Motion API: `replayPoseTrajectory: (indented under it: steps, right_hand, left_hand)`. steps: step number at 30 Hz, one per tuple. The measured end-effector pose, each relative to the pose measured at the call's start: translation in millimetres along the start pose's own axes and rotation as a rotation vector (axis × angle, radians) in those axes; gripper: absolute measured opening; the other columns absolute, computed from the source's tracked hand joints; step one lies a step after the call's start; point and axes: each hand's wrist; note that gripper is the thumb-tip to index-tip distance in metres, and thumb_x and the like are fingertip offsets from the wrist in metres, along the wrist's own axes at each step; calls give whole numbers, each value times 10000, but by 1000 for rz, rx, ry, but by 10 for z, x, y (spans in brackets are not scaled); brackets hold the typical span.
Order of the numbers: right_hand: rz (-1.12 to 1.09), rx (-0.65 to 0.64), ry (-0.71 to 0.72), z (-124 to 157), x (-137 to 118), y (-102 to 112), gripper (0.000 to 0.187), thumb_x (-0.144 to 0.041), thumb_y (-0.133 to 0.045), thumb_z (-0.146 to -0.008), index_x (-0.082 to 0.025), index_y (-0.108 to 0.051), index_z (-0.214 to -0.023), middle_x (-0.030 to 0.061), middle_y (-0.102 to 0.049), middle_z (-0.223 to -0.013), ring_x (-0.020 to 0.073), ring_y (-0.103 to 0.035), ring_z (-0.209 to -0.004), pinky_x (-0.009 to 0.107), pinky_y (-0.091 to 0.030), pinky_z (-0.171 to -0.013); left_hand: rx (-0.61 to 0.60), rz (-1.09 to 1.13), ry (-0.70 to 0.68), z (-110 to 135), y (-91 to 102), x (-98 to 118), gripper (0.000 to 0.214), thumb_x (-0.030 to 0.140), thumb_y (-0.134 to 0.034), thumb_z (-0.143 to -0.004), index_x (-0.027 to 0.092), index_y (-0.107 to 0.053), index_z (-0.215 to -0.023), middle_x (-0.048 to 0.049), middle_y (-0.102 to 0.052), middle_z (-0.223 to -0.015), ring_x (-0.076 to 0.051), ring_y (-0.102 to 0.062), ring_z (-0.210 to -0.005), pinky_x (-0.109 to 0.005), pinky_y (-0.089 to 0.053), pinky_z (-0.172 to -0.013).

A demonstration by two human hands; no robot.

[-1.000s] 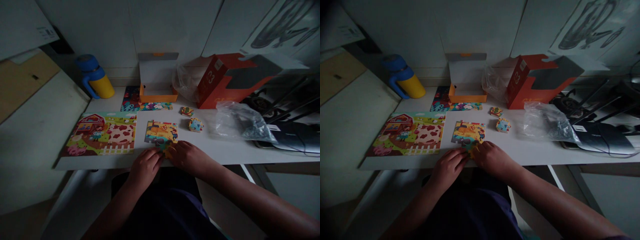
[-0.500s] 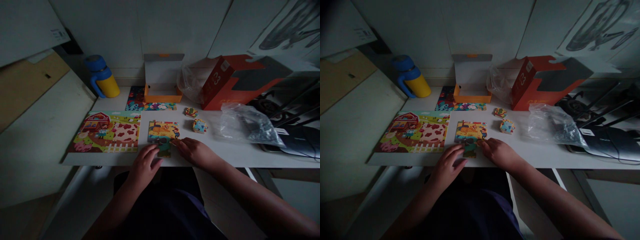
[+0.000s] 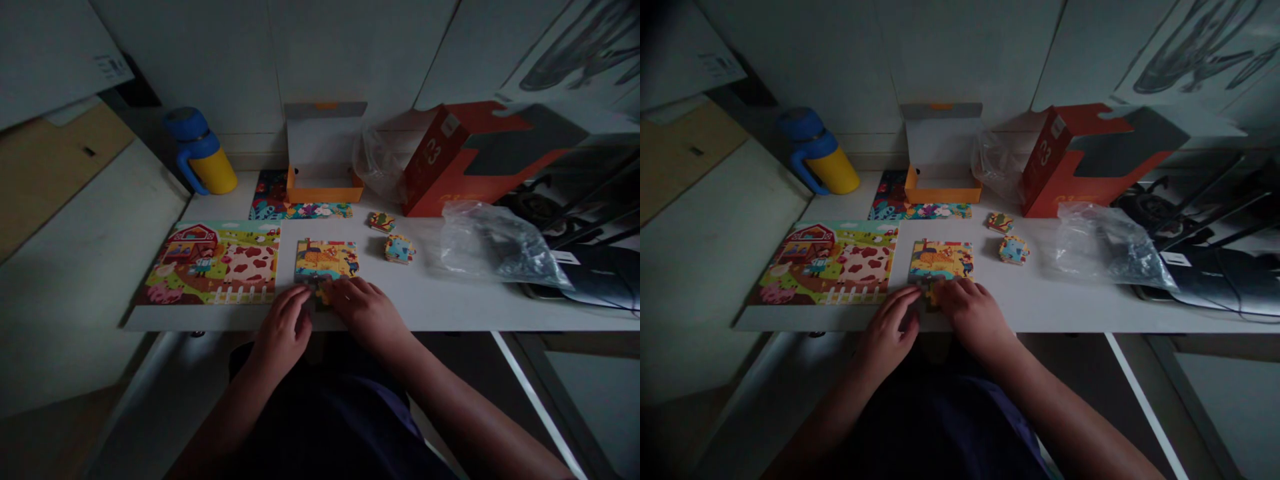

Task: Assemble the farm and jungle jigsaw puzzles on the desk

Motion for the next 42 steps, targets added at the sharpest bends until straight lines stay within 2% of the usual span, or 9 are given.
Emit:
replayPoseTrajectory:
  steps: [5,11,17,21,25,31,36,39,42]
  right_hand:
    - [-7,-68,37,-81,-35,14,336,-277,-723,-1006,-158,-717,-1319,184,-713,-1344,337,-676,-1144,476,-648,-904]
    - [60,-146,151,-195,-28,108,273,-77,-665,-967,-145,-726,-1225,169,-753,-1186,304,-708,-1025,429,-627,-858]
    - [153,-148,250,-347,-14,137,237,-159,-584,-1012,-123,-705,-1213,169,-757,-1103,282,-693,-912,391,-579,-749]
    - [100,-145,204,-396,129,119,234,-152,-569,-1010,-131,-696,-1205,146,-770,-1050,262,-698,-905,359,-562,-771]
    - [-102,-31,60,-327,310,37,241,-131,-529,-1019,-119,-678,-1208,146,-786,-1032,262,-743,-925,358,-583,-817]
    - [-353,293,-214,-96,337,-54,278,-238,-526,-1070,-187,-642,-1318,136,-794,-1137,260,-777,-963,383,-636,-830]
    - [-182,238,-43,-11,47,-57,467,-168,-529,-1080,-206,-550,-1544,147,-718,-1407,291,-681,-1265,470,-588,-1080]
    - [-144,181,23,1,-46,-41,480,-177,-554,-1080,-211,-550,-1559,141,-677,-1476,302,-619,-1360,482,-551,-1146]
    - [-187,167,23,19,4,-12,449,-239,-612,-1070,-232,-589,-1518,152,-661,-1479,306,-627,-1334,490,-561,-1134]
  left_hand:
    - [12,2,-5,16,25,-5,509,26,-526,-980,231,-537,-1446,-123,-682,-1410,-258,-646,-1360,-498,-574,-1172]
    - [-63,-32,-67,-168,50,-106,581,-27,-488,-950,222,-537,-1472,-126,-658,-1498,-269,-592,-1450,-572,-473,-1262]
    - [-178,-70,-107,-354,15,-238,698,-77,-492,-867,226,-560,-1493,-110,-642,-1538,-279,-579,-1466,-598,-415,-1281]
    - [-175,-66,-88,-357,0,-248,689,-76,-476,-873,226,-573,-1485,-98,-640,-1540,-262,-581,-1459,-575,-422,-1275]
    - [-165,-87,-81,-356,-6,-243,556,-9,-484,-956,222,-617,-1444,-101,-646,-1529,-267,-589,-1444,-572,-440,-1263]
    - [-86,-19,-64,-367,6,-165,289,158,-538,-1055,207,-717,-1276,-113,-730,-1396,-273,-663,-1343,-553,-497,-1208]
    - [-63,415,209,-341,11,92,254,398,-575,-1082,221,-727,-1183,-96,-798,-1199,-246,-761,-1126,-385,-616,-991]
    - [-118,648,386,-347,-56,156,315,474,-581,-1070,203,-718,-1154,-81,-806,-1107,-234,-776,-1020,-320,-620,-878]
    - [-128,719,445,-354,-147,94,327,479,-573,-1065,188,-719,-1079,-69,-793,-1024,-233,-762,-972,-315,-607,-845]
Point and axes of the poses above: each hand's wrist, its own z-axis away from the middle knuckle, its own y-axis out of the back of the hand, x = y × z
